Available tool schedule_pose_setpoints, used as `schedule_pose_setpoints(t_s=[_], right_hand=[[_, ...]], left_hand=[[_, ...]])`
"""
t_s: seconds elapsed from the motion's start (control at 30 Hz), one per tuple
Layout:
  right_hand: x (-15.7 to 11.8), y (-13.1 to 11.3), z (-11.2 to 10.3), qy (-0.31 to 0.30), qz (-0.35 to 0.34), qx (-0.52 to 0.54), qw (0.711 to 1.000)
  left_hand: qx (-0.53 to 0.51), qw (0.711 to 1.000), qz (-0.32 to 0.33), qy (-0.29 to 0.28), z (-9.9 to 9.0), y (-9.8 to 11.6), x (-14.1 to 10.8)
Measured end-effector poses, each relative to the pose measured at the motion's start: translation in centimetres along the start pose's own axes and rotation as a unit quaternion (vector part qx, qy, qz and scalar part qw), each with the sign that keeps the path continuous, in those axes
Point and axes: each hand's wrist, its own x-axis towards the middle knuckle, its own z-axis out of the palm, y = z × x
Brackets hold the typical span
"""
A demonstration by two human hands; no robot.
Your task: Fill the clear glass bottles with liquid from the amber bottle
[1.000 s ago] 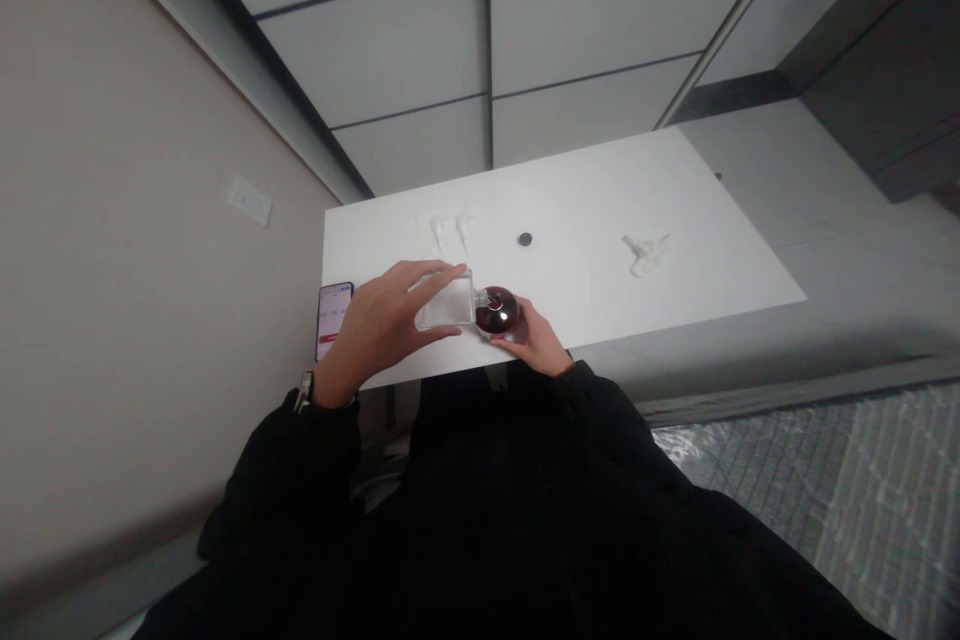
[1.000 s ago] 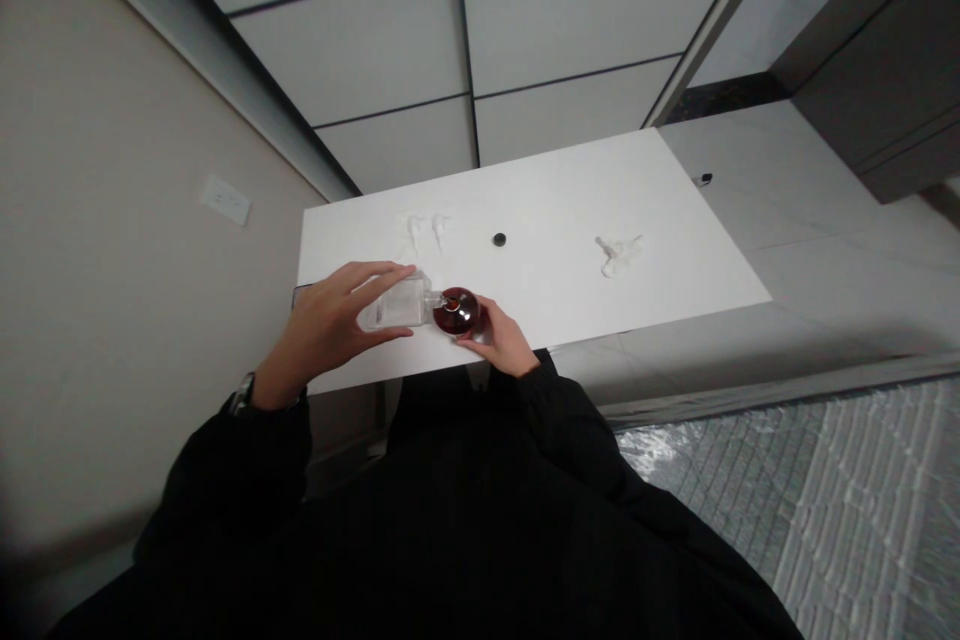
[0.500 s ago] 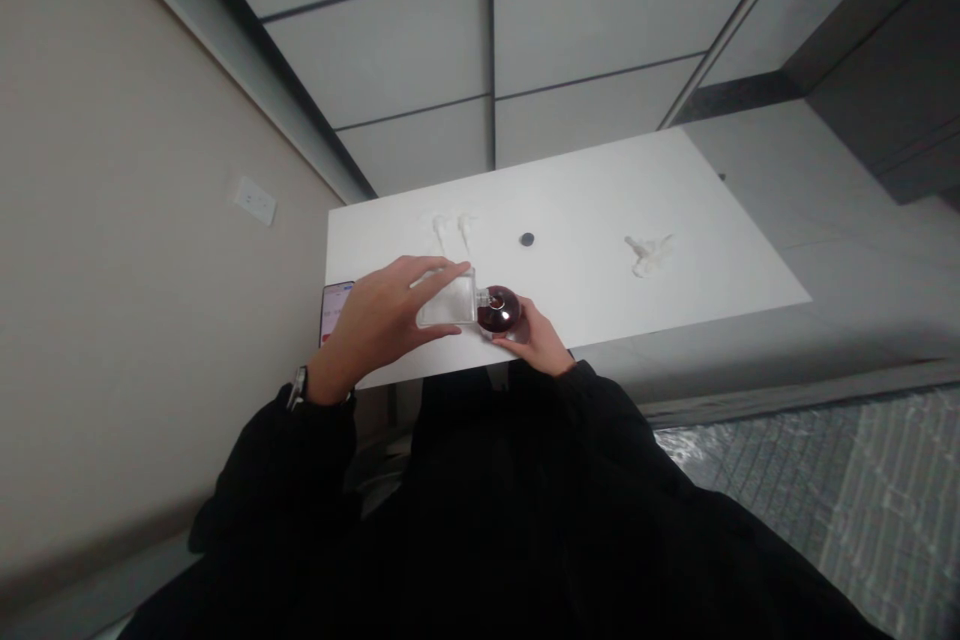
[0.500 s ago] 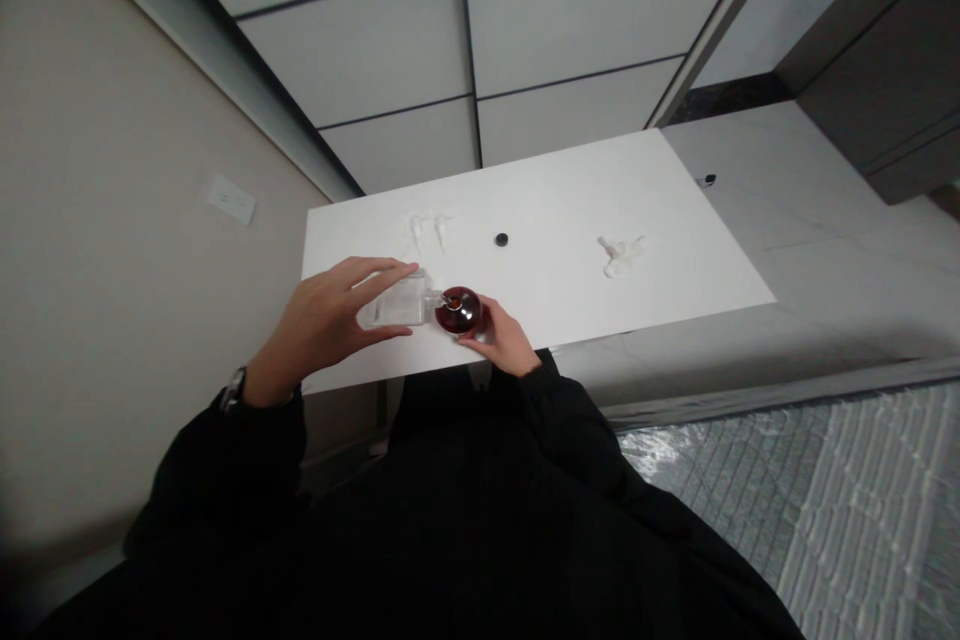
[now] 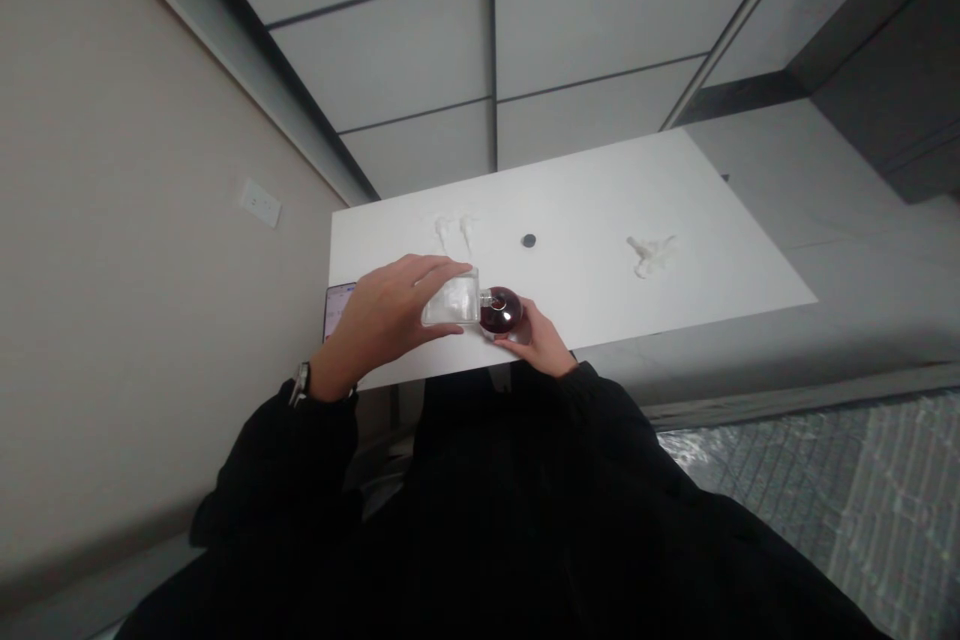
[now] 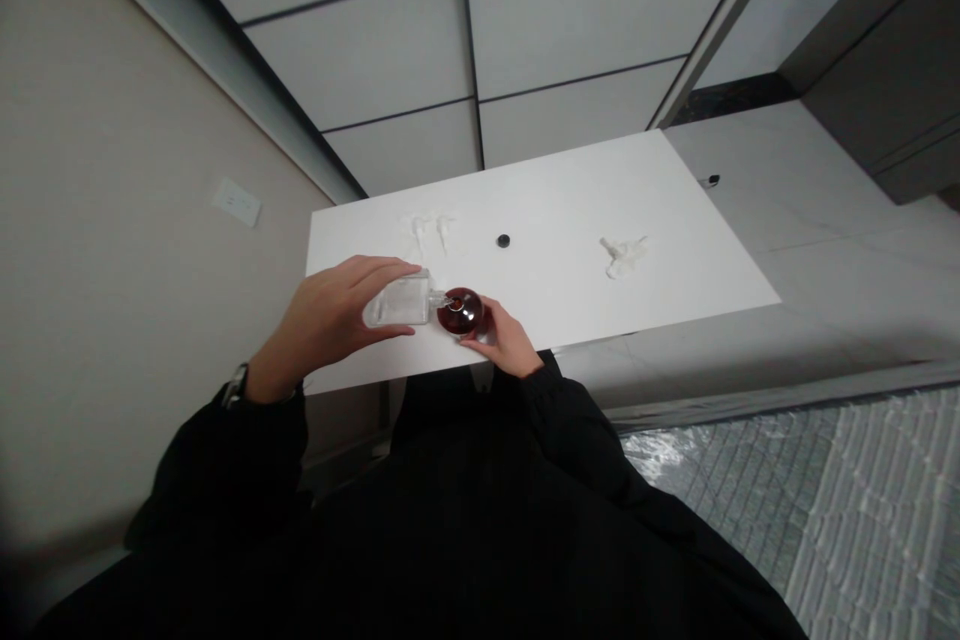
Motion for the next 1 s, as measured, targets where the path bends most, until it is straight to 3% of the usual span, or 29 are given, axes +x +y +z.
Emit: schedule_pose_setpoints(t_s=[1.0], right_hand=[[-0.03, -0.41, -0.01, 0.005, -0.008, 0.006, 1.0]], left_hand=[[0.005, 1.0, 0.015, -0.018, -0.65, 0.13, 0.88]])
